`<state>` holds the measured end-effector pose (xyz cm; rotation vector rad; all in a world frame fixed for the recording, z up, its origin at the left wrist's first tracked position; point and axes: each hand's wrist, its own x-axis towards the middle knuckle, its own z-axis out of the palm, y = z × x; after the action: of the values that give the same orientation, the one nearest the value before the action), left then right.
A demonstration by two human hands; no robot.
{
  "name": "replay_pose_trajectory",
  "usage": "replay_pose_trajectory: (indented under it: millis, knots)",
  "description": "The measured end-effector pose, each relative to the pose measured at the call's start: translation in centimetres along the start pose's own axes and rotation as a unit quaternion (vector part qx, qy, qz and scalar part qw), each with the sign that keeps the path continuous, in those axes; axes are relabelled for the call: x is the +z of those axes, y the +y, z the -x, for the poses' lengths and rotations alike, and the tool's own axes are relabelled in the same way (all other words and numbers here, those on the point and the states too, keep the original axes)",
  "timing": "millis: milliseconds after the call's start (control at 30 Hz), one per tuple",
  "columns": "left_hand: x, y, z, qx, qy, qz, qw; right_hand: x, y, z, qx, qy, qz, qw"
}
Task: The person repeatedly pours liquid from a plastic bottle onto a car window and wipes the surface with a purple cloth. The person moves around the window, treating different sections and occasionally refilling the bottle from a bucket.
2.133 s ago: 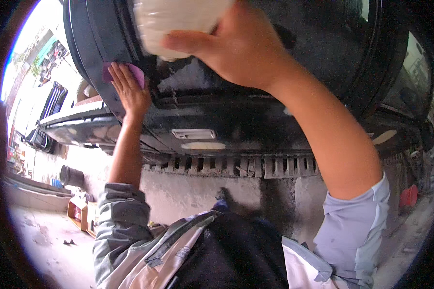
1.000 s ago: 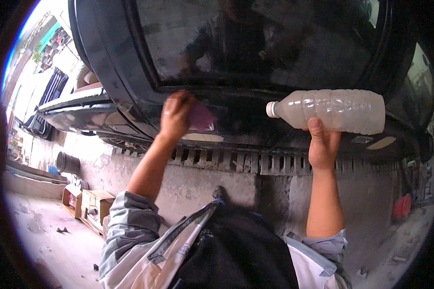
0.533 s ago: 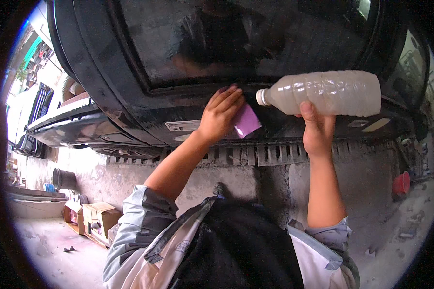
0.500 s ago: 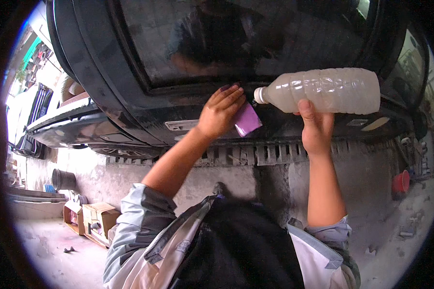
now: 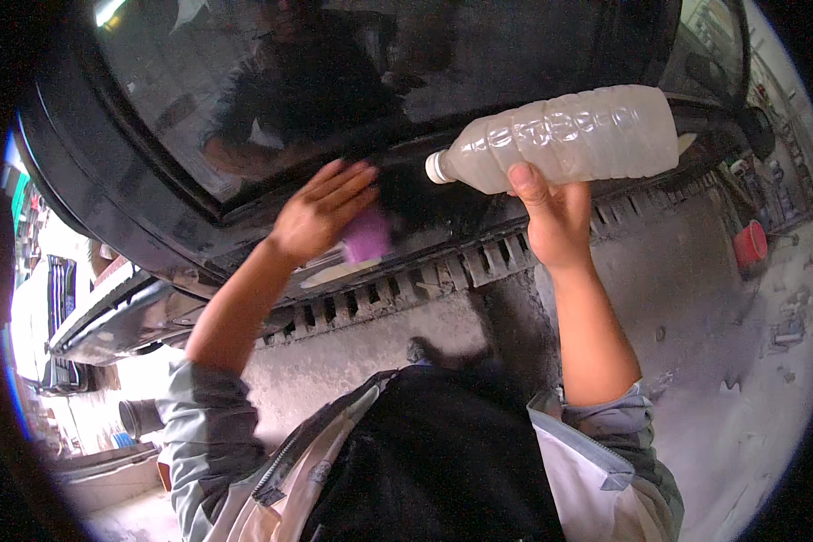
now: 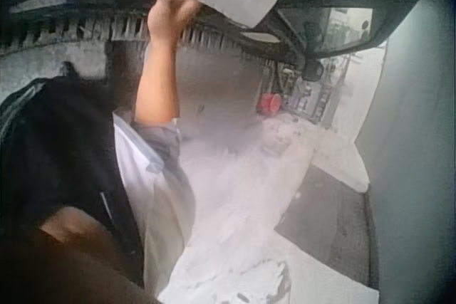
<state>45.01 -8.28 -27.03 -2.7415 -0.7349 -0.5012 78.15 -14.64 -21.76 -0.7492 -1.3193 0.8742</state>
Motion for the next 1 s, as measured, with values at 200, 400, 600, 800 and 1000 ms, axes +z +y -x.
replay_pose_trajectory:
  millis: [200,400,600,800,1000]
  knots:
    - [1.3,1.0,-2.9,0.023,0.009,-0.023,0.999,0.3,0.2,0.2,-0.026,0.061,0.057,0.996]
    - [0.0,1.0,1.2,-0.032,-0.012,-0.069,0.997,-1.5,1.2,-0.4,-0.095,0.115,0.123,0.981]
    - [5.8,5.2,-11.7,-0.030,0.077,0.030,0.996,-2.4,3.3,-1.3,-0.101,0.142,0.074,0.982]
    - [1.7,2.6,-5.8,-0.041,-0.033,-0.002,0.999,-5.1,4.2,-0.9,-0.099,0.127,0.076,0.984]
    - [2.5,4.0,-6.2,-0.081,-0.075,-0.063,0.992,-5.7,4.6,-0.6,-0.092,0.134,0.054,0.985]
